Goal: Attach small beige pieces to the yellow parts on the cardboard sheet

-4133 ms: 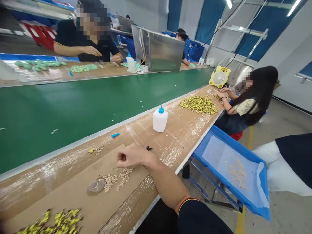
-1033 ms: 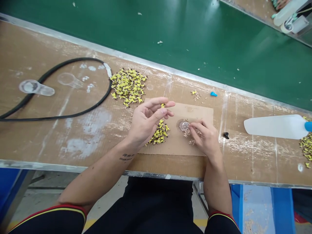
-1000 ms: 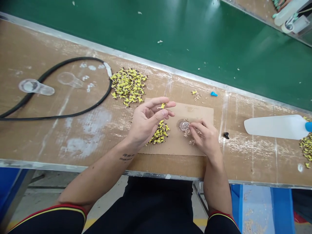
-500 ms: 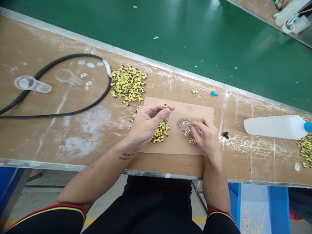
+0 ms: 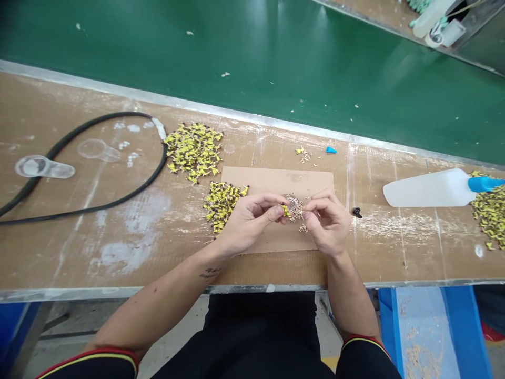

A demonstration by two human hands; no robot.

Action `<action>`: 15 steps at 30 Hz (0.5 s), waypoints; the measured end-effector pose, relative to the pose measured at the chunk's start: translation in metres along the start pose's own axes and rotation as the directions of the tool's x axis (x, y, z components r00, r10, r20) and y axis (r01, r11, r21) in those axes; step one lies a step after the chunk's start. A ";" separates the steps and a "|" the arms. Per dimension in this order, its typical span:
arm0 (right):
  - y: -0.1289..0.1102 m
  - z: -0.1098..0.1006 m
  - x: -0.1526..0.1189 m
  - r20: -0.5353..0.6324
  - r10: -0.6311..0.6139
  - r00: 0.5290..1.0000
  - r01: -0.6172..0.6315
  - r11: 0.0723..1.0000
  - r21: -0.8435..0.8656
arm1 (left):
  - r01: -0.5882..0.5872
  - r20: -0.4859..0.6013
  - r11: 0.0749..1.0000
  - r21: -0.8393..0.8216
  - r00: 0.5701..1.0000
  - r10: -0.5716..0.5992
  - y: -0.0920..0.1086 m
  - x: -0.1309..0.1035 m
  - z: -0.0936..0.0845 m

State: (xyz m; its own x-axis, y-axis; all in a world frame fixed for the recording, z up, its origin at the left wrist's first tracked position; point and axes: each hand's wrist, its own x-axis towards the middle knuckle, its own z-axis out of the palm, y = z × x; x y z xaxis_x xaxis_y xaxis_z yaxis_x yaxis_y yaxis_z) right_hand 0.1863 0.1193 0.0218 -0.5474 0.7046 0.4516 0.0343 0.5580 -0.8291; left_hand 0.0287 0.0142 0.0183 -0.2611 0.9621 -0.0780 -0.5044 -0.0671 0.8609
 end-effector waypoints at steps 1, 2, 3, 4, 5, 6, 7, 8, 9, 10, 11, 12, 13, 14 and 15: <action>0.000 0.001 -0.001 0.003 0.007 1.000 -0.007 1.000 0.001 | 0.011 0.003 1.000 0.000 1.000 -0.011 -0.001 -0.001 0.001; 0.000 0.001 -0.002 0.007 0.016 1.000 -0.016 1.000 -0.002 | 0.021 0.006 1.000 0.004 1.000 -0.021 -0.001 -0.002 0.003; 0.000 0.002 -0.002 0.012 0.025 1.000 -0.025 1.000 -0.004 | 0.027 0.007 1.000 0.013 1.000 -0.027 -0.001 -0.003 0.004; 0.000 0.002 -0.003 0.021 0.029 0.999 -0.029 1.000 0.000 | 0.029 0.004 0.999 0.024 1.000 -0.029 -0.001 -0.004 0.005; 0.000 0.003 -0.004 0.029 0.027 0.999 -0.027 1.000 0.011 | 0.030 0.002 0.999 0.035 1.000 -0.030 -0.002 -0.004 0.006; 0.001 0.004 -0.004 0.038 0.018 0.999 -0.019 0.999 0.028 | 0.027 0.000 0.999 0.045 1.000 -0.027 -0.002 -0.005 0.006; 0.001 0.006 -0.005 0.045 0.005 0.999 -0.007 0.999 0.048 | 0.020 -0.003 0.998 0.052 1.000 -0.020 -0.002 -0.005 0.007; 0.000 0.007 -0.005 0.049 -0.007 0.999 0.004 0.998 0.065 | 0.011 -0.005 0.998 0.058 1.000 -0.011 -0.003 -0.006 0.008; 0.000 0.008 -0.005 0.053 -0.015 0.999 0.011 0.997 0.076 | 0.001 -0.008 0.998 0.064 1.000 -0.001 -0.003 -0.006 0.008; 0.000 0.010 -0.005 0.056 -0.017 0.998 0.012 0.997 0.080 | -0.008 -0.011 0.997 0.071 1.000 0.009 -0.004 -0.006 0.008; -0.001 0.011 -0.006 0.060 -0.014 0.998 0.009 0.997 0.079 | -0.017 -0.015 0.997 0.080 1.000 0.018 -0.005 -0.006 0.008; -0.001 0.012 -0.006 0.067 -0.008 0.998 0.003 0.997 0.076 | -0.027 -0.020 0.996 0.090 0.999 0.029 -0.005 -0.006 0.008; -0.002 0.013 -0.007 0.075 -0.002 0.997 -0.003 0.997 0.073 | -0.037 -0.024 0.994 0.100 0.999 0.039 -0.006 -0.006 0.008; -0.002 0.013 -0.007 0.085 0.003 0.996 -0.009 0.998 0.070 | -0.048 -0.026 0.993 0.109 0.998 0.051 -0.007 -0.006 0.008; -0.002 0.014 -0.008 0.094 0.007 0.996 -0.013 0.998 0.065 | -0.061 -0.028 0.991 0.117 0.998 0.064 -0.008 -0.006 0.008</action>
State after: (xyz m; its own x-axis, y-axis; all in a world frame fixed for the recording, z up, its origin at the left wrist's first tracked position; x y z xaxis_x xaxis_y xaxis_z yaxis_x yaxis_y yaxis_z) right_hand 0.1789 0.1068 0.0156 -0.6230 0.6642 0.4131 -0.0133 0.5191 -0.8546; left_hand 0.0405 0.0109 0.0159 -0.3162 0.9480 -0.0365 -0.3878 -0.0940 0.9169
